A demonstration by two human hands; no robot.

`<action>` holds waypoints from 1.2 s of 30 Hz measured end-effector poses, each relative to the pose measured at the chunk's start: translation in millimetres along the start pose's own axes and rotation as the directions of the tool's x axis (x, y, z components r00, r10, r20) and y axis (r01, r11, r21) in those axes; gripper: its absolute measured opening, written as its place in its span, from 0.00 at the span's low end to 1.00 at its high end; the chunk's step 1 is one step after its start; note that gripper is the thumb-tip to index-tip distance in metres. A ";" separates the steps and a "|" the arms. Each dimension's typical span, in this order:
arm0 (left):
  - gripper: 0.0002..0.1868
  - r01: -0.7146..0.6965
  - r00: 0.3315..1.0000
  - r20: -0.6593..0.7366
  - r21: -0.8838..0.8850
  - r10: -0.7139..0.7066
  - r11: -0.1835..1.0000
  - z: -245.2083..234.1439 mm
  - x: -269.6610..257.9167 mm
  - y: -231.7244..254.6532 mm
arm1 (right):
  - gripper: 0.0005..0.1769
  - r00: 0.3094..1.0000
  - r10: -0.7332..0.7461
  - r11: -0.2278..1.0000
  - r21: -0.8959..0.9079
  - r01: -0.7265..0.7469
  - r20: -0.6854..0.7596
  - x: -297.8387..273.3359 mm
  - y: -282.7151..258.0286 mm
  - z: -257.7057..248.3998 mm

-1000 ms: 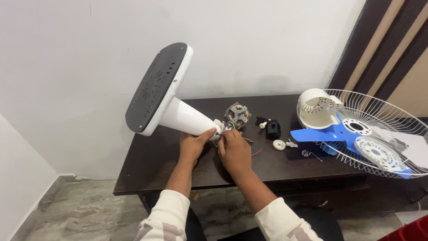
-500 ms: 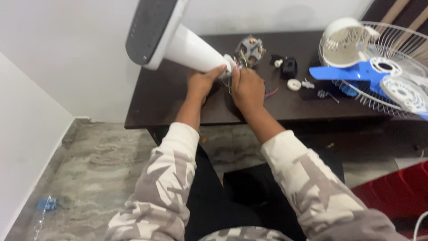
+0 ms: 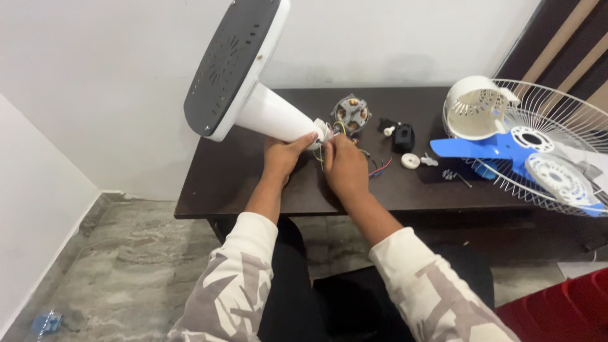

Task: The person uses a screwdriver to tighten screws on a disassembled fan motor. They then attempt to fit the motor into the fan housing, aligning the wires, before removing it again to continue working on the motor.

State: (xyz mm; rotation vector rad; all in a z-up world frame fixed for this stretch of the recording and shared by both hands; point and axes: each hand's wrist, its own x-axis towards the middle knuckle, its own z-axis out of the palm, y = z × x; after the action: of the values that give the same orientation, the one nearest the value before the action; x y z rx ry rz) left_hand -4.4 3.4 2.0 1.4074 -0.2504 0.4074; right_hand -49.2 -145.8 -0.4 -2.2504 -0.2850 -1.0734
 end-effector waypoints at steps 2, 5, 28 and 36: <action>0.21 0.031 0.999 0.015 -0.033 -0.030 0.999 -0.5 -1.3 2.4 | 0.08 0.999 -0.045 0.999 0.019 0.045 0.014 -2.8 -3.1 -2.7; 0.22 0.060 0.998 -0.015 -0.036 -0.061 0.998 1.0 -1.5 6.7 | 0.06 0.991 -0.137 0.991 -0.003 0.137 -0.010 -2.0 -9.0 -6.5; 0.20 0.090 0.996 -0.012 0.097 -0.089 0.991 2.7 -1.7 13.8 | 0.14 0.972 0.198 0.980 -0.034 -0.195 0.127 8.1 -20.8 -11.0; 0.20 0.112 0.993 -0.029 0.070 -0.111 0.991 6.9 2.6 7.7 | 0.12 0.981 0.184 0.983 -0.031 -0.182 0.067 5.4 -11.1 -2.3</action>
State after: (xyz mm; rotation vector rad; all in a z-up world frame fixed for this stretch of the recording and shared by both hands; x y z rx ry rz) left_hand -4.8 -2.2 11.0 1.4778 -0.1369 0.3445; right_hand -52.0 -139.0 9.7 -2.2886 -0.0915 -0.9082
